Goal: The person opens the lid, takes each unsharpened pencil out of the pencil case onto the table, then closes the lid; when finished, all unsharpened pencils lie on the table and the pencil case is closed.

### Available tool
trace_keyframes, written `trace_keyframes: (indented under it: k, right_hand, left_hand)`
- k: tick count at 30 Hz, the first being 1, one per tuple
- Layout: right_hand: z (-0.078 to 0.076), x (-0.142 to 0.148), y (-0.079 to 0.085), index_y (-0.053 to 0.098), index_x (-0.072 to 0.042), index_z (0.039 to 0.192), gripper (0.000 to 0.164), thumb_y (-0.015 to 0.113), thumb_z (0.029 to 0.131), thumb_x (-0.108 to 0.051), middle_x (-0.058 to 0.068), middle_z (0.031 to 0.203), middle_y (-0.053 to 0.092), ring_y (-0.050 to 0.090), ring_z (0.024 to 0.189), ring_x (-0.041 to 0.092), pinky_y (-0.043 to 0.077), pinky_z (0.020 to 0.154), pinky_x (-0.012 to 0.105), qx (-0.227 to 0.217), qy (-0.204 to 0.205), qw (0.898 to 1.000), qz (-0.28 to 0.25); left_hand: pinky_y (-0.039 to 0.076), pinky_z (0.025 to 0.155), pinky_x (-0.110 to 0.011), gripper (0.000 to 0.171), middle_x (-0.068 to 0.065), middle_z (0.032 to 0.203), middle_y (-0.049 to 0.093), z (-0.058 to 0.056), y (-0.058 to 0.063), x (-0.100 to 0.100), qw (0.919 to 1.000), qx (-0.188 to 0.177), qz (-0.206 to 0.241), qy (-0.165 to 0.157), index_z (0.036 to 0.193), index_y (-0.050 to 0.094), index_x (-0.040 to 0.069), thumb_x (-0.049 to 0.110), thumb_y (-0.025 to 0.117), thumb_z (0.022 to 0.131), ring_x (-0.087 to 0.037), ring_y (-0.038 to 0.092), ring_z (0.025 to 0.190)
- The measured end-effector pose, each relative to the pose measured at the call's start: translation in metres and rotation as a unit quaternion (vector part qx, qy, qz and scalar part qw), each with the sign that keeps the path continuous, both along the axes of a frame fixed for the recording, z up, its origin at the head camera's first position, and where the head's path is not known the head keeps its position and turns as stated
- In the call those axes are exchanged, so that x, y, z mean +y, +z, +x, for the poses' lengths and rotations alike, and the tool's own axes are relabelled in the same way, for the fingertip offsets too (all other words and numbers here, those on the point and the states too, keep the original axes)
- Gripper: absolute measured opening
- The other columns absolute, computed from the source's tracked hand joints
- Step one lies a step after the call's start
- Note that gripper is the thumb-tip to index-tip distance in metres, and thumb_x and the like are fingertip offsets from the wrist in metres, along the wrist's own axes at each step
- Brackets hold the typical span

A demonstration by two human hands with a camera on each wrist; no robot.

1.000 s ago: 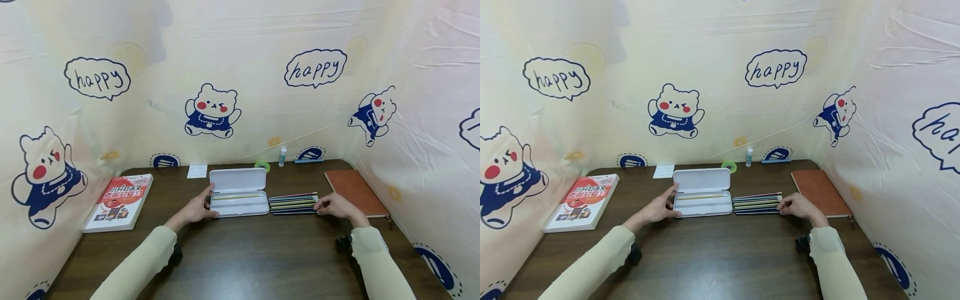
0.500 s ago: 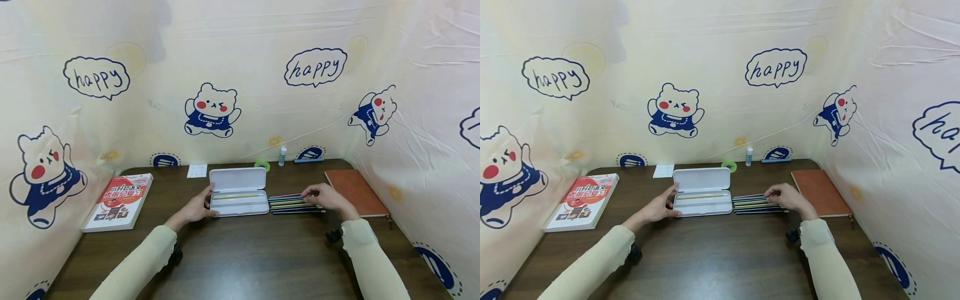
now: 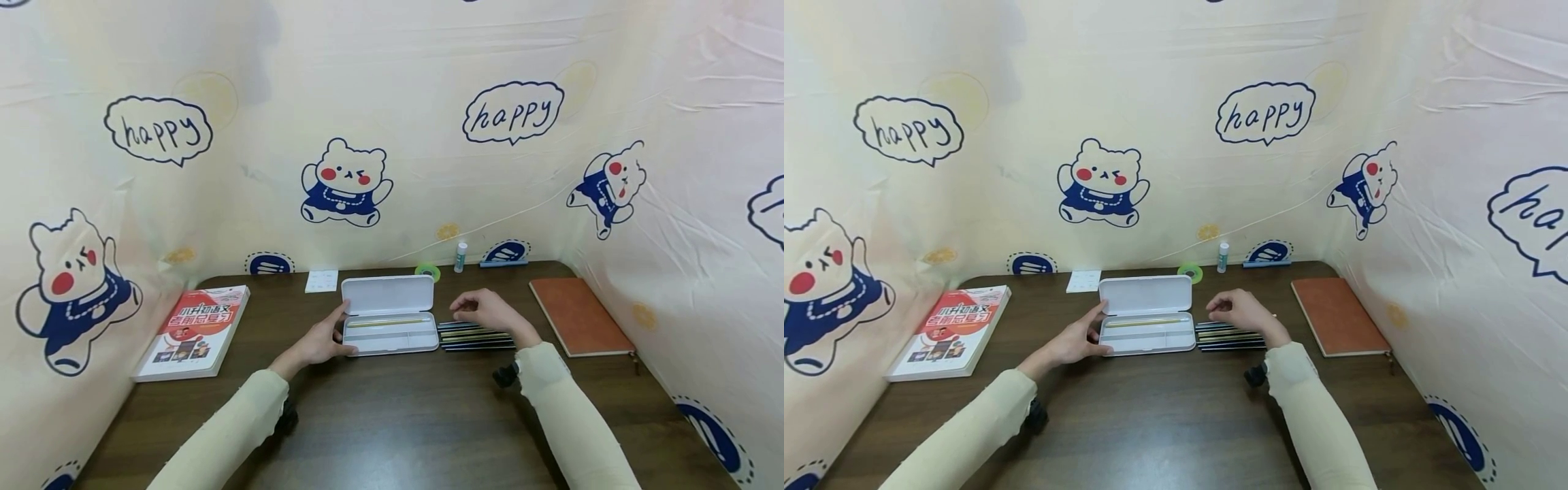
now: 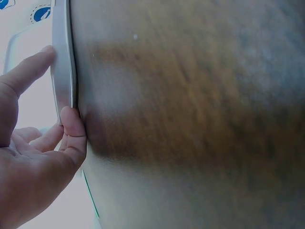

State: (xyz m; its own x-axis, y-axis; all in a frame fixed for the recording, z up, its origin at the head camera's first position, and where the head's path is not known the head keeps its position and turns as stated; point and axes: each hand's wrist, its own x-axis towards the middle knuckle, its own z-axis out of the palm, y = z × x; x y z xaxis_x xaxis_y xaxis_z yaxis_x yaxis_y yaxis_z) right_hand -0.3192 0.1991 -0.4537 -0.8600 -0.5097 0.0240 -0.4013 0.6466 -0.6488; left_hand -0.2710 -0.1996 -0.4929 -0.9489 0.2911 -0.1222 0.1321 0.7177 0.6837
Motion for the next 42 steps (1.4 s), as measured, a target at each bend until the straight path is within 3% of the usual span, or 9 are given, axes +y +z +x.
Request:
trace_keyframes:
  k: [10, 22, 31, 42]
  right_hand:
    - [-0.013, -0.037, -0.019, 0.076, -0.013, 0.107, 0.015, 0.07, 0.094, -0.019, -0.001, 0.102, 0.074, 0.061, 0.089, 0.012, 0.052, 0.081, 0.032, -0.015, 0.021, 1.0, 0.013]
    - [-0.012, -0.067, -0.024, 0.077, -0.015, 0.107, 0.016, 0.07, 0.093, -0.016, 0.0, 0.11, 0.075, 0.064, 0.104, 0.017, 0.052, 0.091, 0.04, -0.017, 0.042, 0.997, 0.065]
    - [-0.014, -0.075, -0.027, 0.077, -0.018, 0.098, 0.011, 0.069, 0.092, -0.015, -0.005, 0.093, 0.072, 0.059, 0.083, 0.007, 0.05, 0.079, 0.027, -0.011, 0.082, 0.991, 0.109]
    - [-0.016, -0.076, -0.025, 0.077, -0.018, 0.094, 0.011, 0.069, 0.091, -0.012, -0.006, 0.089, 0.072, 0.059, 0.081, 0.005, 0.049, 0.076, 0.025, -0.008, 0.096, 0.987, 0.129]
  left_hand:
    - [0.045, 0.079, -0.029, 0.111, -0.015, 0.151, 0.046, 0.001, -0.001, -0.001, 1.0, -0.007, 0.0, 0.0, 0.162, 0.009, 0.02, 0.028, 0.084, 0.081, -0.017, 0.055, 0.093]
    - [0.045, 0.079, -0.03, 0.11, -0.014, 0.151, 0.046, 0.002, 0.0, -0.001, 1.0, -0.005, -0.002, 0.002, 0.162, 0.009, 0.02, 0.028, 0.084, 0.081, -0.017, 0.055, 0.093]
    - [0.045, 0.079, -0.03, 0.11, -0.016, 0.151, 0.046, 0.002, -0.002, 0.0, 1.0, -0.004, -0.005, 0.001, 0.162, 0.01, 0.019, 0.03, 0.084, 0.081, -0.017, 0.056, 0.093]
    - [0.046, 0.077, -0.031, 0.11, -0.017, 0.151, 0.046, 0.001, 0.001, 0.0, 1.0, -0.002, 0.001, 0.0, 0.162, 0.01, 0.018, 0.028, 0.085, 0.081, -0.017, 0.056, 0.09]
